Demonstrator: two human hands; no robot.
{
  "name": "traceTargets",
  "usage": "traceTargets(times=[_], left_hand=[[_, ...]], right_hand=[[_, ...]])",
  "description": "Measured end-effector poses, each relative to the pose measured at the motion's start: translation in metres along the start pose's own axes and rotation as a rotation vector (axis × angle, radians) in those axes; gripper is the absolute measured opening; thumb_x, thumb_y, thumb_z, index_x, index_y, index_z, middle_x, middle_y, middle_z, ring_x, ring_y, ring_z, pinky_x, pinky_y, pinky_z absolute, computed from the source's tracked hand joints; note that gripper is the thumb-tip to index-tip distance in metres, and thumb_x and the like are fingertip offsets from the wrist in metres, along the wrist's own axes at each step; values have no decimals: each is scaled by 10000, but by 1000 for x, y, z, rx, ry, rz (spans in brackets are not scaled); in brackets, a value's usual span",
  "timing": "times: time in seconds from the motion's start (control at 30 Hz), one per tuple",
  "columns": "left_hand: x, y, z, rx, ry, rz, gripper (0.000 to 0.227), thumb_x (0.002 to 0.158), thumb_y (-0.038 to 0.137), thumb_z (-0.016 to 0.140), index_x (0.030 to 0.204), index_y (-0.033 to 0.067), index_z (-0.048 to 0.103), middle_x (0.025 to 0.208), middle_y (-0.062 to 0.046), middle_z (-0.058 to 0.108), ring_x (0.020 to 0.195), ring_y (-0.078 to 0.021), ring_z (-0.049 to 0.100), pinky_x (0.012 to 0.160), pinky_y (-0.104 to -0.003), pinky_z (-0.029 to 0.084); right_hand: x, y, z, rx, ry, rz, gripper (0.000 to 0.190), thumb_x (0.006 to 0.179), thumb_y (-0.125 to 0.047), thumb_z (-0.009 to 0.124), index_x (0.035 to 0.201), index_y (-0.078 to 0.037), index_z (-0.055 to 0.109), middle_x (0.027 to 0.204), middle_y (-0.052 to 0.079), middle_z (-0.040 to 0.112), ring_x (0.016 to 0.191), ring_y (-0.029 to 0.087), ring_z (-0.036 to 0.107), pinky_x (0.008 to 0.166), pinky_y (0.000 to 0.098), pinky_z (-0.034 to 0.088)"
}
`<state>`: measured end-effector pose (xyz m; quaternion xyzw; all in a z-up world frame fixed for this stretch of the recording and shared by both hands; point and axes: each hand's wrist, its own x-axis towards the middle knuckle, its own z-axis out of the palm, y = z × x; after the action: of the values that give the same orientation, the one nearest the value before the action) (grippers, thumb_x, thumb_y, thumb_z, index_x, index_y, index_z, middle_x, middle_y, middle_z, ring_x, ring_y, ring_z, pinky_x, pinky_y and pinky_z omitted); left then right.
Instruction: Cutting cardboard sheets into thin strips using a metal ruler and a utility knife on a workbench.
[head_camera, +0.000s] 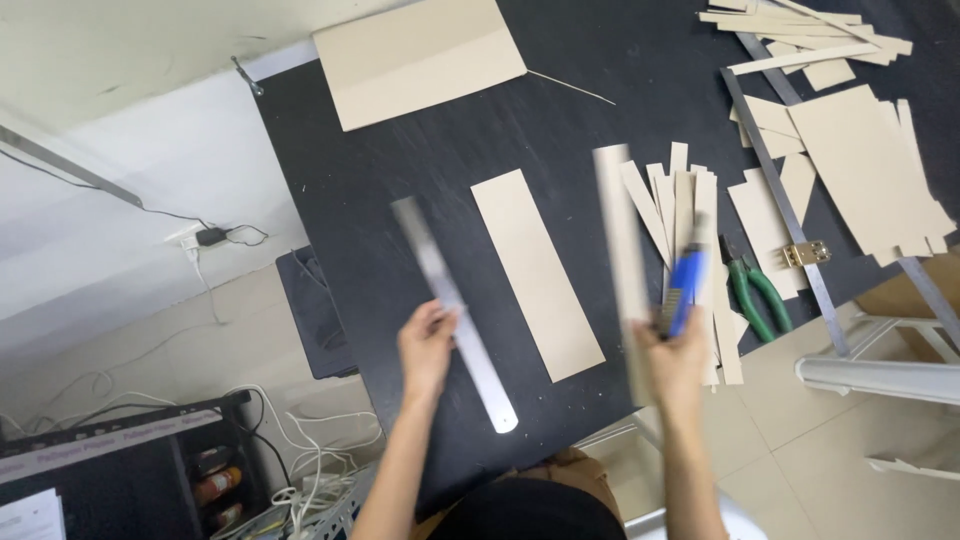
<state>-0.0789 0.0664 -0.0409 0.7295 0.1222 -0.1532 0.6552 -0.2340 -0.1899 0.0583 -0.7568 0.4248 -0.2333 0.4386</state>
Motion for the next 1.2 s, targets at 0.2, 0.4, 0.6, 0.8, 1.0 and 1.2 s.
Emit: traceTargets(times=[0.2,0.4,0.6,0.8,1.0,1.2], left_hand=[[7,10,96,39,-224,68,271,855,74,758,1112,19,691,1025,-203,722,872,-290,728,584,-358,637],[8,30,100,567,-257,257,390,871,233,744,1187,48,609,914,-118,688,865,-308,734,654,-425,642],[24,33,82,1120,-57,847,689,844,503,736,1398,172,493,1318,-191,508,1087,-338,532,830,-467,472],[59,21,77,1114,-348,813,870,858,625,687,1557,246,333,1640,-259,80,1534,-384,63,1087,-737,156],[56,36,67,1051,-426,743,845,857,543,733,1531,181,374,1668,-148,44,1546,-304,46,1099,-742,95],[57,49,61,1019,-554,652,895,865,509,755,1575,225,288,1679,-105,-36,1552,-311,-23,1098,-739,48]], right_hand=[[57,93,-43,-547,228,-179,543,726,-120,948,1094,33,579,947,253,643,937,469,660,842,531,513],[-7,59,36,-317,2,-113,491,734,-143,903,1093,51,631,948,282,644,960,498,644,825,545,497],[-67,36,69,-231,-306,-219,572,807,-245,775,1277,-25,536,1102,118,617,1065,331,557,893,426,459],[-83,65,76,-259,-271,-328,428,880,-246,723,1251,-72,600,1217,92,644,1154,266,585,885,403,513],[-91,70,69,-290,-281,-156,385,875,-265,722,1210,-108,618,967,56,616,861,232,637,761,370,493],[-97,63,71,-272,-255,-148,324,869,-244,725,1145,-100,636,987,49,639,903,219,638,799,365,495]])
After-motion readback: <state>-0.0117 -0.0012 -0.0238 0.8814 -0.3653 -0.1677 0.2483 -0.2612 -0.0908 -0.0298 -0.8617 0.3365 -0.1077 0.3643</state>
